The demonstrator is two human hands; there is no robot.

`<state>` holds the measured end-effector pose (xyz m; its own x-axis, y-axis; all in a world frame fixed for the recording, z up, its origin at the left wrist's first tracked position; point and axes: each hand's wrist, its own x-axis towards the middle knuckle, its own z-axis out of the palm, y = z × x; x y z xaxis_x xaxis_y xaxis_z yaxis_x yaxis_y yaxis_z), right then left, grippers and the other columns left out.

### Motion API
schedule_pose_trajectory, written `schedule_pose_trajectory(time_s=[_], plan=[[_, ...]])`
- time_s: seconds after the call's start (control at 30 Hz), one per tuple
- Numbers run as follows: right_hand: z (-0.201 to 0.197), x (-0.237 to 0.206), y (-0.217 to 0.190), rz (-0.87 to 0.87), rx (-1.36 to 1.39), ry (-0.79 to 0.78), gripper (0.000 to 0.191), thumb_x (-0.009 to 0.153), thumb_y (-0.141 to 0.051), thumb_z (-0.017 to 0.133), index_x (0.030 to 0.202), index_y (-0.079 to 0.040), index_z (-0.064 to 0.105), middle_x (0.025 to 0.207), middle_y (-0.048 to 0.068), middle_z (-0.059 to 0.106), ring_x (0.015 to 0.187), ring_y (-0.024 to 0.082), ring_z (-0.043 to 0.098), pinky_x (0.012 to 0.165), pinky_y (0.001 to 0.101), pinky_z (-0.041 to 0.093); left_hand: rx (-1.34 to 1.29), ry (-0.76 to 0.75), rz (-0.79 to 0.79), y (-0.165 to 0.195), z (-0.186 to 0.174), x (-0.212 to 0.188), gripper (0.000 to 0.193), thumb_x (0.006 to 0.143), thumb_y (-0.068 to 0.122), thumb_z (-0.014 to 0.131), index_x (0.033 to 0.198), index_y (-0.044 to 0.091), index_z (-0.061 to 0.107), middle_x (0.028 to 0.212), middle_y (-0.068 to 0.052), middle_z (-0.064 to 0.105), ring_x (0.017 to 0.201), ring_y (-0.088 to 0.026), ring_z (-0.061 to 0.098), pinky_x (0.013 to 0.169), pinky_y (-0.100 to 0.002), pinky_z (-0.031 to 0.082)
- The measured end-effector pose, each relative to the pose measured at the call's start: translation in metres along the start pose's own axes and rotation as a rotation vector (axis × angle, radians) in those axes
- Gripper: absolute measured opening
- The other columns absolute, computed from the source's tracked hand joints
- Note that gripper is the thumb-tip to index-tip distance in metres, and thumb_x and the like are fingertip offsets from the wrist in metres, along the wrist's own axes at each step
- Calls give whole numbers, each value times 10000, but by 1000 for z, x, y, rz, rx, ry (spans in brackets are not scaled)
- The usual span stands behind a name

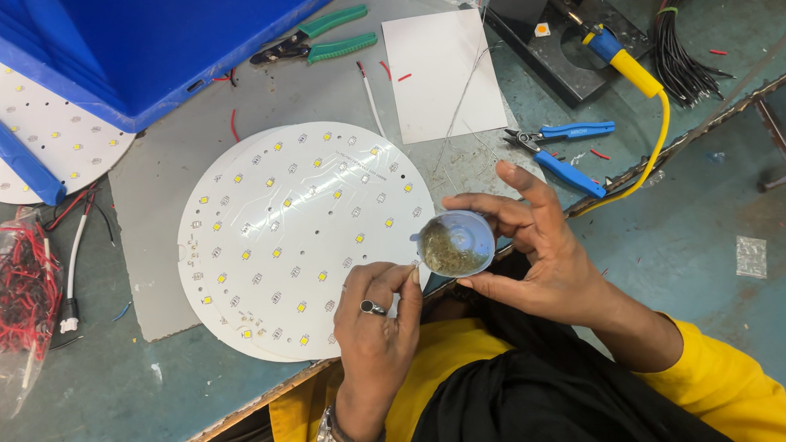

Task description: The person solders wire leads onto a round LED light panel PCB. They hold the board steady with one hand, apply a soldering iron to the pads, feed solder wire, and use pliers to trim and position the wires, working around the board.

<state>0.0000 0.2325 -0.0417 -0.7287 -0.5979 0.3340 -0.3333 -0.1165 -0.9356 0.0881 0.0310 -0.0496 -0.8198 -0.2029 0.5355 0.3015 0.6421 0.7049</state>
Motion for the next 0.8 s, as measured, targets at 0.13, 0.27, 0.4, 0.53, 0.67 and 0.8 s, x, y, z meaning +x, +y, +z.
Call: schedule_pose_trajectory(time_s=[0.13, 0.27, 0.4, 0.53, 0.67, 0.8], plan=[[-1, 2, 1, 1, 0, 10, 1103, 838, 117, 780, 1630, -216, 89, 1537, 246, 515, 1339, 263, 606, 1096, 404, 550, -14, 5, -30, -1, 0, 0, 130, 902, -3, 755, 1013, -8, 690, 978, -123, 682, 856, -261, 687, 719, -348, 541], [-2, 4, 3, -11, -5, 0, 1110, 842, 111, 780, 1638, -221, 82, 1540, 245, 517, 1363, 264, 593, 1122, 411, 531, -89, -15, -177, 0, 1, -1, 81, 928, 34, 738, 989, -5, 702, 951, -106, 693, 700, -192, 611, 618, -307, 495], [1, 3, 4, 9, 31, -22, 1106, 851, 103, 778, 1643, -220, 77, 1549, 248, 513, 1368, 261, 586, 1145, 418, 503, -161, -28, -221, -2, 2, 0, 82, 973, 80, 702, 994, 2, 690, 960, -91, 685, 681, -126, 602, 590, -266, 488], [2, 2, 4, 1, 24, -26, 1109, 853, 104, 778, 1646, -227, 77, 1549, 249, 515, 1377, 263, 574, 1154, 420, 486, -157, -46, -256, -3, 3, 0, 94, 970, 94, 701, 974, 1, 686, 949, -86, 689, 660, -130, 594, 584, -272, 488], [-1, 3, 3, 10, 72, -19, 1118, 857, 109, 774, 1647, -236, 61, 1550, 246, 513, 1371, 266, 591, 1150, 423, 504, -160, -39, -254, -3, 2, 0, 98, 976, 100, 700, 965, 3, 683, 948, -83, 686, 677, -129, 595, 594, -271, 490], [-4, 3, 2, 23, 87, 6, 1122, 846, 118, 775, 1639, -236, 63, 1546, 243, 515, 1367, 269, 594, 1130, 417, 524, -167, -42, -268, -3, 2, -1, 100, 974, 101, 699, 963, 2, 687, 943, -84, 686, 664, -130, 580, 585, -270, 479]])
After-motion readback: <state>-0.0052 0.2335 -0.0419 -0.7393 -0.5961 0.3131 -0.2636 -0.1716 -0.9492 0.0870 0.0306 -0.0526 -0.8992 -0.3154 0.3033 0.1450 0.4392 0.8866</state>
